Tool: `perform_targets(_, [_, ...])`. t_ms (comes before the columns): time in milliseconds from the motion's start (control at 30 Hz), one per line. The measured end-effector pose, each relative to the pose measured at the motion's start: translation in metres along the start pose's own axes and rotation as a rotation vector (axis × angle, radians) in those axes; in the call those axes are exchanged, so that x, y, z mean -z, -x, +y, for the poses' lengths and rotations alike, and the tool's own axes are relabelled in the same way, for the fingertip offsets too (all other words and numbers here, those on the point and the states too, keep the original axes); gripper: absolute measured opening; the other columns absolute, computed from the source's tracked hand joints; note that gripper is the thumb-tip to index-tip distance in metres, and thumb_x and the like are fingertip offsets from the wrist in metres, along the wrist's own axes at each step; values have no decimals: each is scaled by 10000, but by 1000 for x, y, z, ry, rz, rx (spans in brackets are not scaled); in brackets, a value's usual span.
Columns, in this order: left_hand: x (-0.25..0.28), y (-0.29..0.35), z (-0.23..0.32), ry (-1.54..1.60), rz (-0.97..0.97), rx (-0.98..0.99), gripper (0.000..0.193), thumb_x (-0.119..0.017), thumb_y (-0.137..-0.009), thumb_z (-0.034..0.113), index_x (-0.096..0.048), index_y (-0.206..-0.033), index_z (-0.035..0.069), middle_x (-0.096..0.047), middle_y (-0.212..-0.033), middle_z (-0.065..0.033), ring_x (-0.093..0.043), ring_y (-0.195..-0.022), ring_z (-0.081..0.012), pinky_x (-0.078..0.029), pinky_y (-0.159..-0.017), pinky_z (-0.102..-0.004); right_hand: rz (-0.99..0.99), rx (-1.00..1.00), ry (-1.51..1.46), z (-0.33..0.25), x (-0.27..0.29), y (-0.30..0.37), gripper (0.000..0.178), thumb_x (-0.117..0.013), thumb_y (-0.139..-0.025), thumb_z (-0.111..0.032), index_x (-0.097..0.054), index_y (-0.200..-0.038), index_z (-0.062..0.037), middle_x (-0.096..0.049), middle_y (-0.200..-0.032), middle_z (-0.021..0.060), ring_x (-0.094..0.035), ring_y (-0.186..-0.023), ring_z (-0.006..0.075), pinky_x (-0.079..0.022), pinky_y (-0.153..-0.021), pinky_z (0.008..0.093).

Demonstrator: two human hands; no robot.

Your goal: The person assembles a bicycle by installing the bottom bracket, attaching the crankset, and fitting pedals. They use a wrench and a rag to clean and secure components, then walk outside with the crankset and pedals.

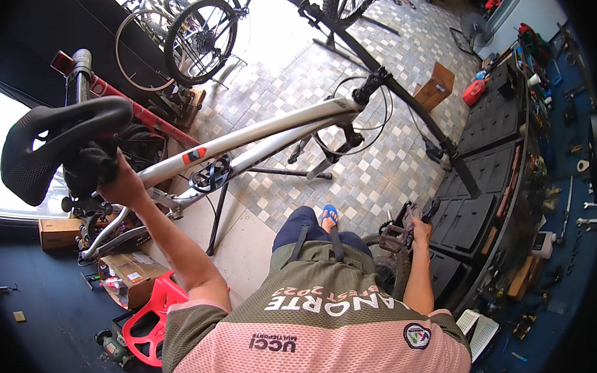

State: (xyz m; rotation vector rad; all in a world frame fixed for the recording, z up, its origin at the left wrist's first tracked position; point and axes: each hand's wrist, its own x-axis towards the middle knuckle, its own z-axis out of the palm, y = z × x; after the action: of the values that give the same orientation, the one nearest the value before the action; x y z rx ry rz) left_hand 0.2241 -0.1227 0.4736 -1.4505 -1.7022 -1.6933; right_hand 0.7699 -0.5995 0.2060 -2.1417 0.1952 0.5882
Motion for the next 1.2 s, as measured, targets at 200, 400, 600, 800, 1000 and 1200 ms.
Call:
perform_targets(200, [-3, 3, -5, -56, 48, -31, 477, -885, -784, 235, -724, -1103, -81, -764, -1124, -197, -745, -1032, -337, -565, -954, -431, 11, 40, -73, -12, -10, -38, 239, -712, -706, -134, -639, -843, 48, -653, -854, 112, -611, -767, 269, -480, -718, 387])
perform_targets(400, [-2, 7, -4, -117, 63, -32, 437, -872, -796, 228, -740, -1099, -58, -769, -1111, -193, -751, -1011, -354, -573, -927, -449, -7, 20, -138, -10, -27, -80, 201, -688, -763, -71, -657, -932, 33, -669, -838, 89, -610, -707, 224, -487, -666, 400])
perform_targets(600, [-5, 6, -11, -73, 60, -175, 396, -793, -868, 272, -752, -1160, 7, -765, -1156, -174, -739, -1062, -350, -564, -945, -447, -13, 145, -159, -15, -30, -128, 319, -741, -688, -184, -662, -836, 87, -656, -883, 109, -612, -783, 240, -503, -715, 408])
perform_targets(800, [-17, -2, -7, -137, 145, -198, 408, -769, -860, 334, -753, -1145, 43, -750, -1142, -208, -711, -1074, -401, -557, -940, -485, -103, 106, -267, 13, -8, -200, 196, -729, -699, -134, -671, -746, 48, -653, -733, 79, -608, -643, 209, -489, -627, 384])
perform_targets(1000, [6, -8, -9, -385, 40, 57, 479, -749, -827, 375, -718, -1115, -6, -711, -1180, -273, -683, -1076, -456, -548, -938, -529, -252, 230, -314, 25, 19, -275, 143, -697, -770, -86, -689, -874, 12, -665, -785, 55, -612, -663, 186, -481, -619, 369])
perform_targets(1200, [-12, -9, -14, -517, -13, 348, 629, -641, -812, 464, -708, -1167, -50, -696, -1188, -317, -667, -1159, -453, -535, -1006, -512, -209, 154, -173, 21, 51, -300, 134, -702, -712, -55, -661, -807, 29, -656, -753, 60, -610, -634, 184, -471, -598, 359])
